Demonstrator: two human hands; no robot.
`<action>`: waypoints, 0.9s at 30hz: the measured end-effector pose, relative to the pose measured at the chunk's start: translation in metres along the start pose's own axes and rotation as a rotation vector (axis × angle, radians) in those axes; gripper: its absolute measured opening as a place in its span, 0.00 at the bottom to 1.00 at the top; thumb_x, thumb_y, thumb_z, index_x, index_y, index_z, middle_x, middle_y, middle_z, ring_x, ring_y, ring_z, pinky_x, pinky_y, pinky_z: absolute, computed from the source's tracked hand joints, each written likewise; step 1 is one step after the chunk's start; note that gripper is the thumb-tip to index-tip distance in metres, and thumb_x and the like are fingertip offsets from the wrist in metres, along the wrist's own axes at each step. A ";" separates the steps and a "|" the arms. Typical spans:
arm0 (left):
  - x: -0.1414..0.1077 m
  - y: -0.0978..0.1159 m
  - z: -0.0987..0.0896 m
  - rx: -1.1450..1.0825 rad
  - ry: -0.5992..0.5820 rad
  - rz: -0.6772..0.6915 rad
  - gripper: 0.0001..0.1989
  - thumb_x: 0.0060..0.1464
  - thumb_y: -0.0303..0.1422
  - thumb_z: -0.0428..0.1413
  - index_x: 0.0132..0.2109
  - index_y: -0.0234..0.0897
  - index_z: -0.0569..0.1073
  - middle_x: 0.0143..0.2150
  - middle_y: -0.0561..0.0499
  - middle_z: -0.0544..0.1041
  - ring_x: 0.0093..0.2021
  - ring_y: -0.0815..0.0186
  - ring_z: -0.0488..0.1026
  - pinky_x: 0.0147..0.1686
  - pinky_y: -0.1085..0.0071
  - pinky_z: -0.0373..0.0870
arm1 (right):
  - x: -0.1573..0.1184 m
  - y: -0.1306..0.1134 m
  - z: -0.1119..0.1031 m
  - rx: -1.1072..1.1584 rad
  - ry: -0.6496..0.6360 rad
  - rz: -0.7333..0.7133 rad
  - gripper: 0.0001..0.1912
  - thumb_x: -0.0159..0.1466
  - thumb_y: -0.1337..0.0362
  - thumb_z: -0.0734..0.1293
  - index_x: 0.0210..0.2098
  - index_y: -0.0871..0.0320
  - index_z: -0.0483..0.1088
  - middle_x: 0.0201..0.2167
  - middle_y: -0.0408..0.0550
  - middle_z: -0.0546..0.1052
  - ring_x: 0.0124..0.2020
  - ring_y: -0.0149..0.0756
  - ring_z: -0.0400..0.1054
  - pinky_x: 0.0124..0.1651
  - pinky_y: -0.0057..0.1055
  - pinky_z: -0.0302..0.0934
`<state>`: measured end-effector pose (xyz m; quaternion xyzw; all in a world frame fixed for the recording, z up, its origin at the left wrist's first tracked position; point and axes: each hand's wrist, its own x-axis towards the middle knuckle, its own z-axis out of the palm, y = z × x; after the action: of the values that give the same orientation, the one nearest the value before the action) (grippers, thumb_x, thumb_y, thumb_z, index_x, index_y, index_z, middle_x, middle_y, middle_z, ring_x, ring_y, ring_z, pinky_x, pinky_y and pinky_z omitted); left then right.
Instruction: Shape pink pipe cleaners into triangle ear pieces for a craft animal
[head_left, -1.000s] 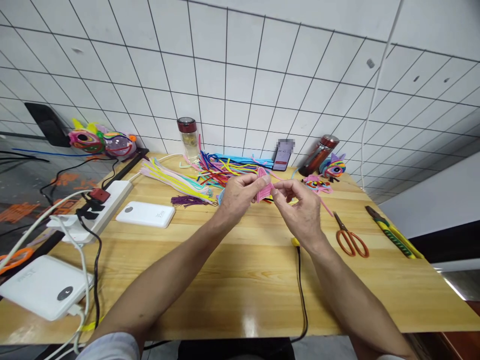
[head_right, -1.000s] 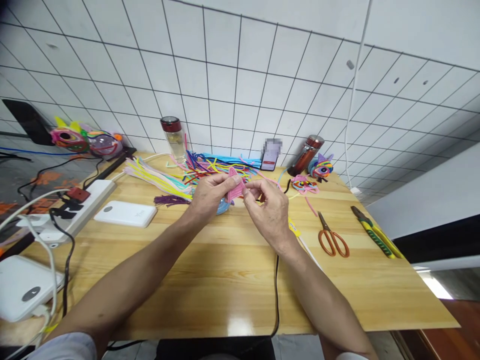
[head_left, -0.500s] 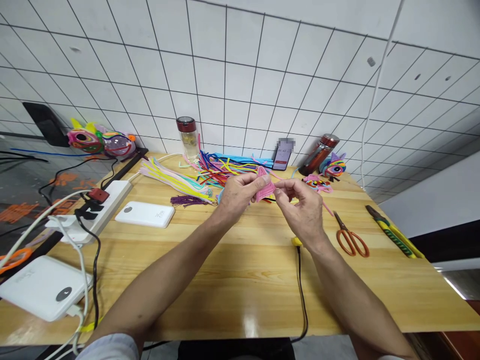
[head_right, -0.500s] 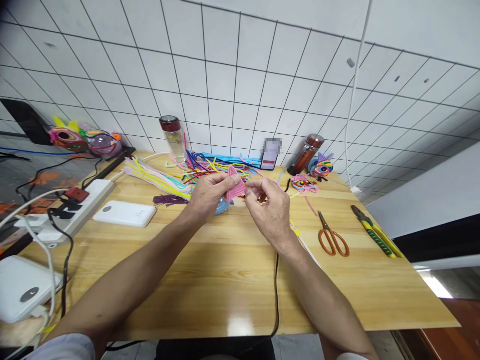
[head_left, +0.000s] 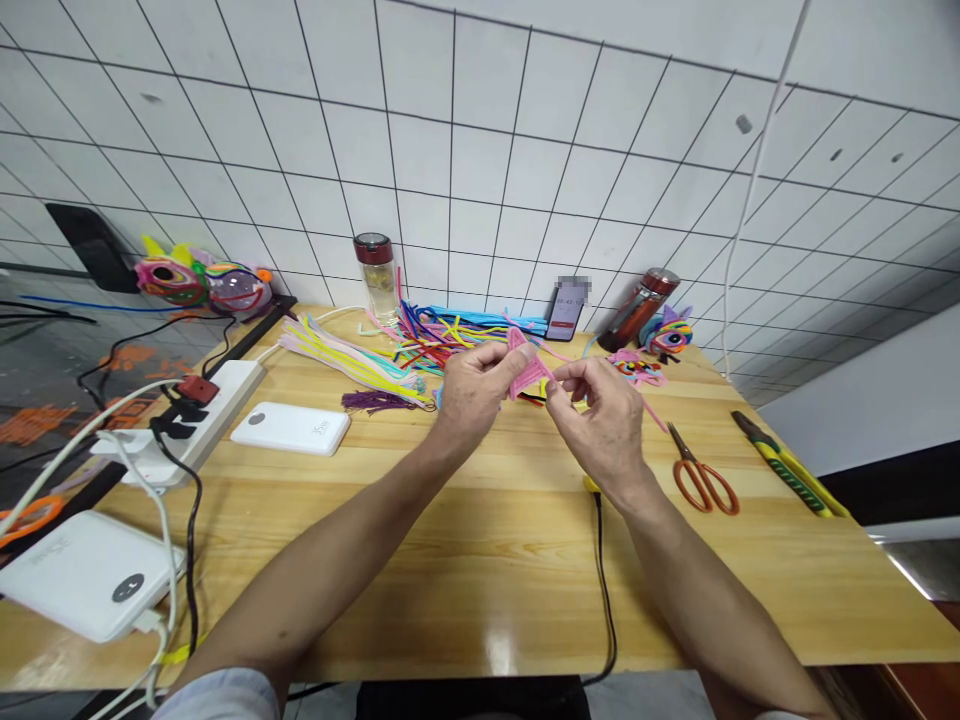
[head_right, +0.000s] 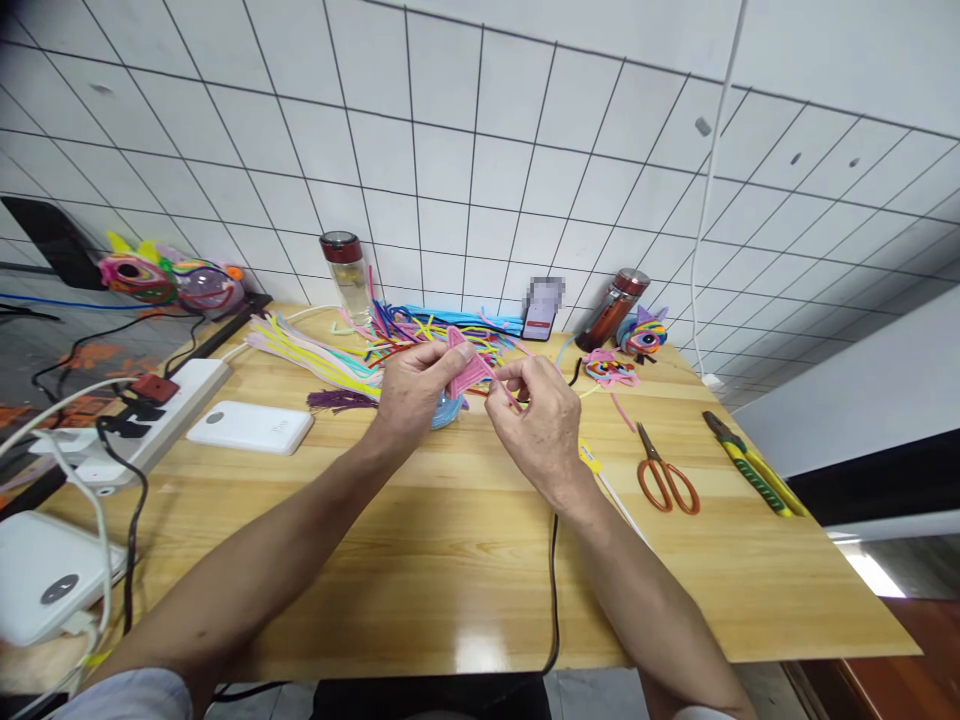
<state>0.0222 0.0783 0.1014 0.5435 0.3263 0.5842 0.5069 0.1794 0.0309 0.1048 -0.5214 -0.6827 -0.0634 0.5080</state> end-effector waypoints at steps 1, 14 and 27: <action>-0.001 0.000 0.001 0.012 0.001 0.019 0.29 0.55 0.56 0.68 0.24 0.38 0.70 0.23 0.57 0.64 0.25 0.71 0.60 0.26 0.71 0.63 | 0.000 0.001 0.000 -0.003 -0.001 0.004 0.04 0.63 0.68 0.68 0.32 0.52 0.72 0.27 0.42 0.76 0.29 0.36 0.68 0.35 0.36 0.63; -0.011 -0.002 0.007 0.099 0.053 0.182 0.26 0.62 0.49 0.65 0.23 0.39 0.71 0.27 0.54 0.69 0.31 0.68 0.64 0.34 0.69 0.65 | 0.003 -0.004 -0.004 0.153 -0.056 0.157 0.07 0.63 0.65 0.69 0.28 0.52 0.70 0.22 0.38 0.71 0.24 0.32 0.63 0.32 0.33 0.60; -0.019 0.000 0.013 0.143 0.128 0.290 0.23 0.64 0.45 0.65 0.24 0.40 0.74 0.27 0.54 0.70 0.33 0.66 0.66 0.38 0.68 0.66 | 0.001 -0.007 -0.002 0.239 -0.046 0.255 0.08 0.62 0.63 0.69 0.26 0.53 0.70 0.20 0.38 0.71 0.22 0.30 0.61 0.27 0.30 0.57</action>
<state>0.0325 0.0580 0.0979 0.5811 0.3167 0.6599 0.3556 0.1752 0.0273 0.1096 -0.5412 -0.6251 0.0951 0.5543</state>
